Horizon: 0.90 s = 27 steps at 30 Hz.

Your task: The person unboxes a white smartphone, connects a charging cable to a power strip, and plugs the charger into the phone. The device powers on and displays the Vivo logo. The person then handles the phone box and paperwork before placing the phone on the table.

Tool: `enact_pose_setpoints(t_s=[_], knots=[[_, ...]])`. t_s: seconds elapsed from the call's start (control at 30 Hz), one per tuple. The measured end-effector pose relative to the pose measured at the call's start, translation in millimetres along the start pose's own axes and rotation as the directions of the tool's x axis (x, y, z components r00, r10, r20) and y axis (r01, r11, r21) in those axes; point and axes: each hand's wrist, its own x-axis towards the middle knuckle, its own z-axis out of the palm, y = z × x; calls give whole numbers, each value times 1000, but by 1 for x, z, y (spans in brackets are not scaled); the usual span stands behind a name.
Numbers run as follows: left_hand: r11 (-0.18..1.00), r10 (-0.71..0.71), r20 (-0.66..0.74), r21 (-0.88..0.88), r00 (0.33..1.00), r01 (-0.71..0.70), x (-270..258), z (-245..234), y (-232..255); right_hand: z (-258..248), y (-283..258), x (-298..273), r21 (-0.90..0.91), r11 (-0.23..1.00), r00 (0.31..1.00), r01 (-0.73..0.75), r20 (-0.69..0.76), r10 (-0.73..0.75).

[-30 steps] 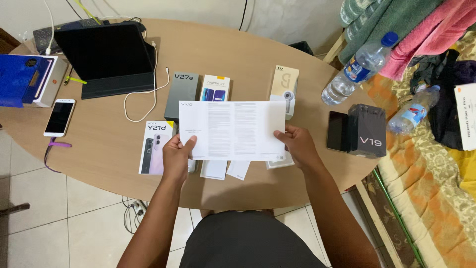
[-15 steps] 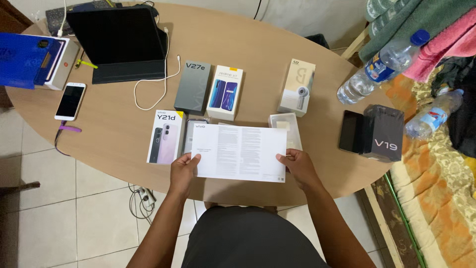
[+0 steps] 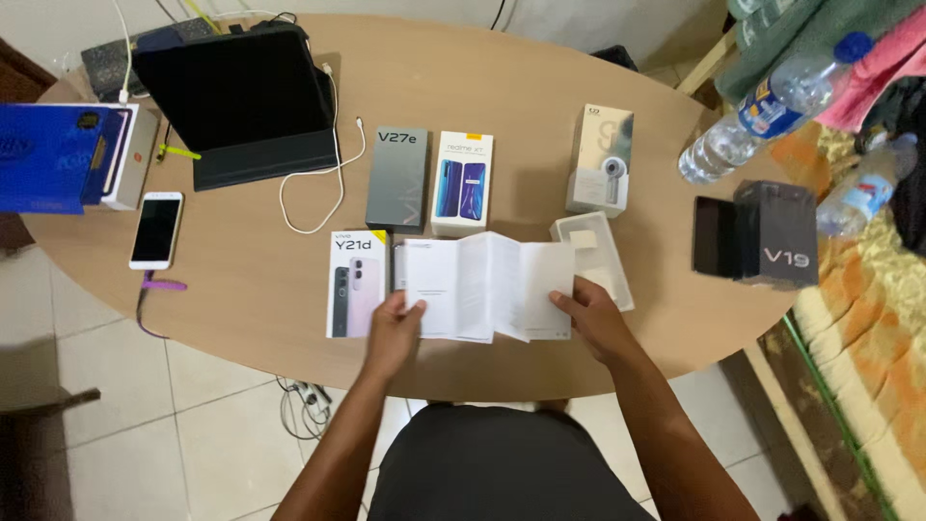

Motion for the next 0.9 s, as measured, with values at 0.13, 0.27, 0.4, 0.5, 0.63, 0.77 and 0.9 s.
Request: enact_pose_setpoints(t_s=[0.13, 0.27, 0.4, 0.5, 0.63, 0.77, 0.9], knots=[[983, 170, 210, -100, 963, -152, 11, 24, -6, 42, 15, -5, 117, 991, 986, 66, 146, -83], [975, 17, 367, -214, 930, 67, 12, 38, -5, 73, 30, 1, 231, 965, 987, 122, 70, -142], [807, -61, 523, -475, 850, 351, 9, 30, 4, 79, 33, -2, 323, 944, 996, 73, 34, -88], [835, 21, 518, -479, 855, 270, 4, 22, 14, 82, 28, -11, 466, 885, 999, -18, 49, -5], [990, 56, 406, -142, 912, 3, -4, 28, 21, 99, 20, -25, 446, 894, 998, 40, 27, -58], [798, 45, 621, -493, 782, 346, -6, 30, 18, 107, 10, -37, 381, 924, 1000, 31, -16, -27], [887, 110, 745, -372, 658, 273, -9, 37, 7, 108, 6, -49, -208, 938, 935, 279, -164, -314]])
